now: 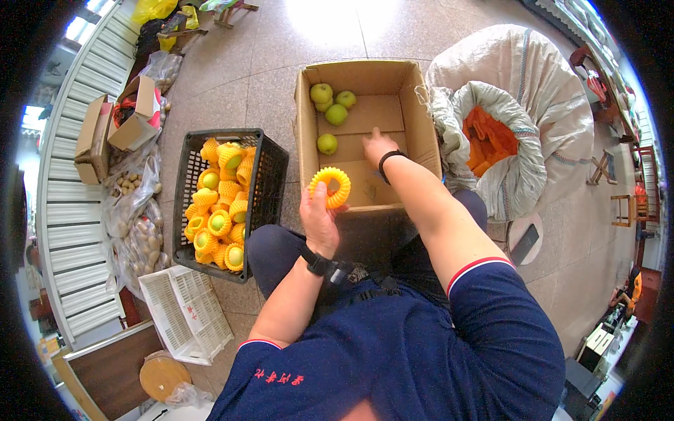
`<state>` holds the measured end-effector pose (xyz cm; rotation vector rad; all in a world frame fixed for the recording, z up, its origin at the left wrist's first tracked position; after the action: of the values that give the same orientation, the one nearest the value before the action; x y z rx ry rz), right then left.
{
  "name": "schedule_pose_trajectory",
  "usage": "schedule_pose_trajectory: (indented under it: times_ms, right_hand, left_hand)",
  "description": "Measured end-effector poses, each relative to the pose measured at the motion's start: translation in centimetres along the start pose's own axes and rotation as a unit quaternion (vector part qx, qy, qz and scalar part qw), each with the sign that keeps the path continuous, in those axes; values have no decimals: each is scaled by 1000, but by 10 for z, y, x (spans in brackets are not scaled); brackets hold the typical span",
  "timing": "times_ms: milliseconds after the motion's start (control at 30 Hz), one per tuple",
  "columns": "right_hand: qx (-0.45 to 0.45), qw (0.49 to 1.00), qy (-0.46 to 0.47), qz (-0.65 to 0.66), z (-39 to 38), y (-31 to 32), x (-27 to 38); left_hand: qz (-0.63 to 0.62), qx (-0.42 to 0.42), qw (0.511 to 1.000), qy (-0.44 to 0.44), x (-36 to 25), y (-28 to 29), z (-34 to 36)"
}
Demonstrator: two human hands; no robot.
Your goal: The person takes foam nets from a large bag and places them onto individual pears before putting them into a black crate.
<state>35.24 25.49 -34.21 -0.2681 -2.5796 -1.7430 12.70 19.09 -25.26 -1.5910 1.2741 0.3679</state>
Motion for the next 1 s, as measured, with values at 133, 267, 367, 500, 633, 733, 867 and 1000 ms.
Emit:
schedule_pose_trajectory:
  times_ms: [133, 267, 367, 500, 633, 733, 867, 1000]
  right_hand:
    - [-17, 998, -5, 68, 4, -15, -3]
    - [-140, 974, 5, 178, 10, -13, -52]
    - [-37, 775, -64, 628, -13, 35, -4]
    - [-7, 505, 40, 862, -69, 73, 1]
    - [52, 365, 69, 927, -108, 72, 16]
    - [11, 371, 74, 925, -138, 71, 31]
    - [-5, 353, 106, 929, -164, 71, 43]
    - [-42, 368, 124, 921, -188, 84, 59]
  left_hand:
    - [0, -4, 1000, 5, -2, 4, -2]
    - [-3, 22, 1000, 18, 3, -14, 1]
    - [3, -13, 1000, 4, -2, 9, -1]
    - [14, -20, 1000, 6, -1, 2, 0]
    - [26, -19, 999, -11, -2, -4, -2]
    - [48, -26, 998, -23, -5, -6, -4]
    - [62, -31, 997, -27, -4, -4, -5]
    - [80, -37, 995, -37, -2, -2, -9]
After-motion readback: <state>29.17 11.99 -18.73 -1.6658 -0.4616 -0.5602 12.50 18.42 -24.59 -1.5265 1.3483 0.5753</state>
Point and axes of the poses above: each hand's wrist, its own z-axis towards the middle knuckle, its own y-axis out of the back of the hand, x = y × z, the point moved 3 cm from there along z, towards the middle knuckle, and after that the axes turned 8 degrees about y, right-handed, at the moved point
